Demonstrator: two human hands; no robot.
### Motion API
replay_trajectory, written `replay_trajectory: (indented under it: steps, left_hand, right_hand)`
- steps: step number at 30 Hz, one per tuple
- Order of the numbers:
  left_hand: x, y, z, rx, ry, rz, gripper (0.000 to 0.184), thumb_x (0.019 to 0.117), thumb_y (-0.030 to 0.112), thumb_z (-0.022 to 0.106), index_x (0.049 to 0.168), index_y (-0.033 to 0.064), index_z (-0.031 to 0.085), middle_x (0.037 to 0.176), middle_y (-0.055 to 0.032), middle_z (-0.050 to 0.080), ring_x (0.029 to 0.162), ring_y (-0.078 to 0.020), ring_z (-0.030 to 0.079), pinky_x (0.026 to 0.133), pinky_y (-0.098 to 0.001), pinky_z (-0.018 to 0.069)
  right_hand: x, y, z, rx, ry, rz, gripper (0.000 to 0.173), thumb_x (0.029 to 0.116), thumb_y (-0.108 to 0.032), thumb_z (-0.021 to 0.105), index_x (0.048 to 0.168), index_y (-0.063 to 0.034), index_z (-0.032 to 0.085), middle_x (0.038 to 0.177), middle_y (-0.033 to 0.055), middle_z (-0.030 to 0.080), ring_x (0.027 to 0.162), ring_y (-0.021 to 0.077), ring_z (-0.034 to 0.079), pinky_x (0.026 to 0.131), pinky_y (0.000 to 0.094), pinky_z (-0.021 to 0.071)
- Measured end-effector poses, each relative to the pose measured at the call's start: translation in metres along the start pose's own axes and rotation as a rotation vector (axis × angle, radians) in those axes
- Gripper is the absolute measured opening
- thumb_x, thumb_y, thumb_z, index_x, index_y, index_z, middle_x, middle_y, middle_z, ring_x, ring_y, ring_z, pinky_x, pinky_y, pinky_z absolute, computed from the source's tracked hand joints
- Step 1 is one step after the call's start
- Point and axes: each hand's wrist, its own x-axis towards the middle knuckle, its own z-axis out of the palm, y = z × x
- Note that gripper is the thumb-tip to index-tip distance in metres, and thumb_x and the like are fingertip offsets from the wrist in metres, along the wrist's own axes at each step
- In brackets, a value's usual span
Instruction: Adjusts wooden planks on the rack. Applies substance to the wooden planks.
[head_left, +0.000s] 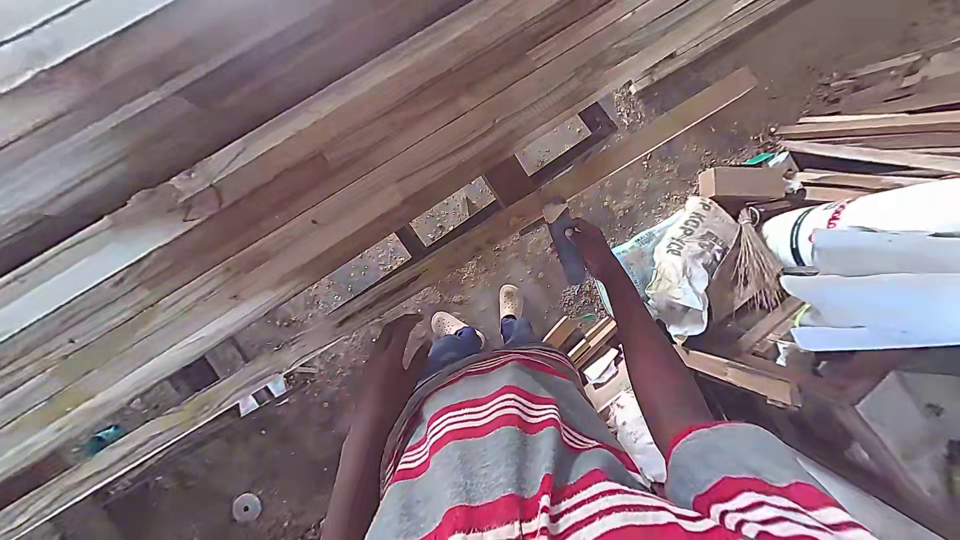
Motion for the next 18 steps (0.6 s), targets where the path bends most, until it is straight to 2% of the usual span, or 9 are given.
replay_trajectory:
  steps: [1,5,7,9,10,11,12,14,18]
  left_hand:
    - [-0.001,0.000,0.004,-0.007,-0.007,-0.004,0.040,0.0989,0.021,0.062,0.134,0.0017,0.061,0.136,-0.0207,0.062,0.122,-0.0338,0.062,0.100,-0.0511,0.0523]
    - [-0.009,0.001,0.017,-0.040,0.023,-0.058,0.040,0.0988,0.018,0.062,0.135,0.0004,0.060,0.132,-0.0220,0.063,0.116,-0.0347,0.065,0.097,-0.0518,0.0538]
    - [-0.012,0.002,0.023,-0.049,0.017,-0.080,0.041,0.0995,0.019,0.061,0.136,0.0011,0.060,0.133,-0.0216,0.063,0.116,-0.0340,0.065,0.097,-0.0507,0.0547]
    - [-0.014,0.004,0.029,-0.055,0.025,-0.080,0.041,0.0992,0.018,0.061,0.136,0.0005,0.060,0.134,-0.0225,0.063,0.114,-0.0348,0.066,0.096,-0.0506,0.0550]
    - [-0.013,0.005,0.032,-0.056,0.028,-0.076,0.041,0.0992,0.018,0.061,0.136,0.0006,0.060,0.134,-0.0225,0.062,0.114,-0.0346,0.066,0.095,-0.0501,0.0552]
    - [-0.012,0.006,0.035,-0.056,0.026,-0.068,0.040,0.0994,0.018,0.060,0.136,0.0009,0.060,0.134,-0.0224,0.062,0.114,-0.0343,0.067,0.094,-0.0495,0.0556]
    - [-0.012,0.005,0.037,-0.052,0.021,-0.058,0.040,0.0994,0.018,0.060,0.136,0.0016,0.060,0.134,-0.0218,0.062,0.113,-0.0337,0.067,0.094,-0.0488,0.0559]
    - [-0.011,0.007,0.040,-0.038,-0.007,-0.054,0.040,0.0995,0.018,0.060,0.136,0.0029,0.060,0.134,-0.0205,0.063,0.113,-0.0328,0.067,0.094,-0.0485,0.0560]
    - [-0.008,0.010,0.041,-0.035,-0.041,-0.071,0.040,0.0990,0.015,0.062,0.136,0.0011,0.060,0.133,-0.0220,0.063,0.112,-0.0363,0.067,0.095,-0.0524,0.0550]
  right_hand:
    - [0.002,0.009,-0.008,-0.032,-0.004,0.021,0.025,0.1078,-0.013,0.042,0.126,-0.0020,0.057,0.095,0.0131,0.070,0.076,0.0191,0.070,0.071,0.0378,0.0613]
    - [-0.014,0.023,-0.031,-0.038,0.099,0.120,0.034,0.1106,-0.013,0.041,0.141,-0.0042,0.051,0.107,0.0174,0.070,0.085,0.0224,0.072,0.077,0.0398,0.0613]
    - [-0.029,0.011,-0.037,-0.065,0.141,0.021,0.043,0.1117,-0.018,0.037,0.154,-0.0104,0.044,0.129,0.0154,0.066,0.103,0.0221,0.070,0.090,0.0420,0.0587]
    - [-0.038,-0.012,-0.032,-0.182,0.210,-0.105,0.050,0.1116,-0.023,0.037,0.161,-0.0166,0.036,0.152,0.0118,0.051,0.119,0.0236,0.064,0.095,0.0458,0.0567]
    - [-0.033,-0.021,-0.026,-0.276,0.278,-0.192,0.050,0.1111,-0.021,0.040,0.161,-0.0160,0.037,0.158,0.0147,0.043,0.126,0.0273,0.059,0.097,0.0479,0.0550]
    - [-0.019,-0.024,-0.019,-0.380,0.369,-0.313,0.050,0.1086,-0.014,0.045,0.159,-0.0138,0.042,0.156,0.0211,0.041,0.127,0.0322,0.056,0.098,0.0482,0.0530]
    - [0.002,-0.021,-0.013,-0.483,0.482,-0.463,0.051,0.1022,-0.005,0.052,0.153,-0.0101,0.050,0.147,0.0275,0.046,0.119,0.0356,0.058,0.095,0.0466,0.0536]
    - [0.034,-0.005,-0.003,-0.592,0.620,-0.629,0.056,0.0929,-0.002,0.065,0.148,-0.0095,0.057,0.135,0.0302,0.049,0.106,0.0368,0.058,0.087,0.0461,0.0537]
    - [0.046,0.020,0.004,-0.668,0.667,-0.617,0.061,0.0895,-0.004,0.072,0.148,-0.0076,0.056,0.133,0.0318,0.048,0.107,0.0369,0.058,0.086,0.0433,0.0549]
